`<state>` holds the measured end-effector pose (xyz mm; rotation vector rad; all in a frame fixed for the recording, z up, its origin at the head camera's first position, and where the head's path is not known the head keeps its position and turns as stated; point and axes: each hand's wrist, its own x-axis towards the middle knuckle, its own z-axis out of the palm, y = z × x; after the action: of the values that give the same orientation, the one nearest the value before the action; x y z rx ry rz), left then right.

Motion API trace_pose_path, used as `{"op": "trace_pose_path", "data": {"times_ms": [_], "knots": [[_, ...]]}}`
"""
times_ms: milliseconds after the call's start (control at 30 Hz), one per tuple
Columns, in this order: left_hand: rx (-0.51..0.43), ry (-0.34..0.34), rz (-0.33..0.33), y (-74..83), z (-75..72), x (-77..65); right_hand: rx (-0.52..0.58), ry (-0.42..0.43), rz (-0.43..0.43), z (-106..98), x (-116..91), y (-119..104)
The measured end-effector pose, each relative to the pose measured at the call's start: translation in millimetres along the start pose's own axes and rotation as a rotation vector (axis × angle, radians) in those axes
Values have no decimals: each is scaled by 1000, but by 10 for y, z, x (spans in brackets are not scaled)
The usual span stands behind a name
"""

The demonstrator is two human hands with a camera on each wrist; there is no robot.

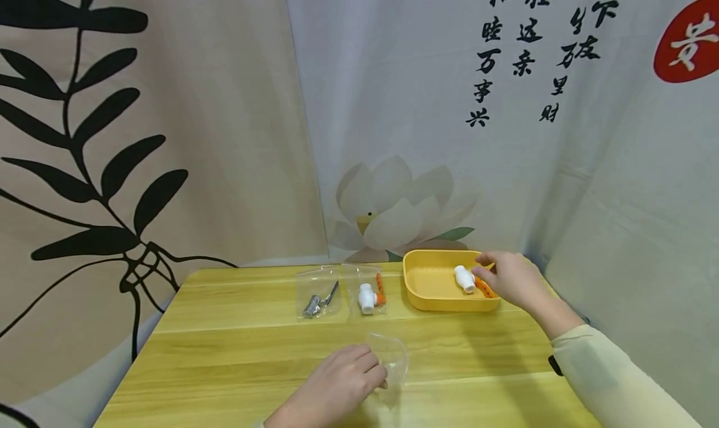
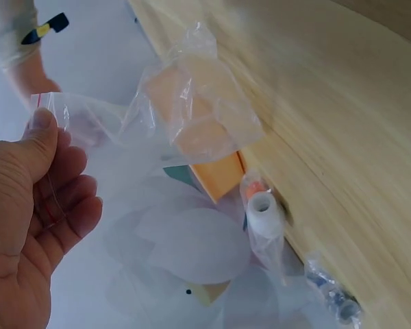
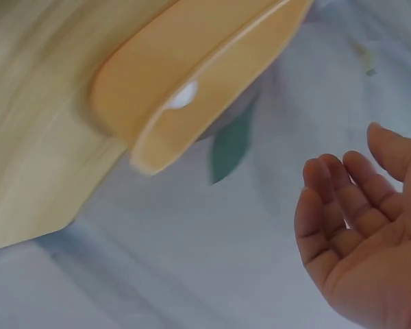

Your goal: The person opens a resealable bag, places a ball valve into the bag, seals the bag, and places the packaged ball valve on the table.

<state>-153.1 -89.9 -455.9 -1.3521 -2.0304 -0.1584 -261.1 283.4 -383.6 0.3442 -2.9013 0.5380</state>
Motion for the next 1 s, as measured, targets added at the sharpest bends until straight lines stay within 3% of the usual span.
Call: {"op": "trace_pose_path", "data": {"times_ms": [133,400,633,1000], "knots": [[-20,36,-26,8,-6,-11,-106,-46,42,44,158,173],[-71,45,-100,45,-43,-39,-197,-181,119,204,376,385],[-68,139,-118,55,-52,-60,-212,-283,235,401,478,499],[-80,200,-270,106,38,-171,-399,-301,233,602,576,550]]}}
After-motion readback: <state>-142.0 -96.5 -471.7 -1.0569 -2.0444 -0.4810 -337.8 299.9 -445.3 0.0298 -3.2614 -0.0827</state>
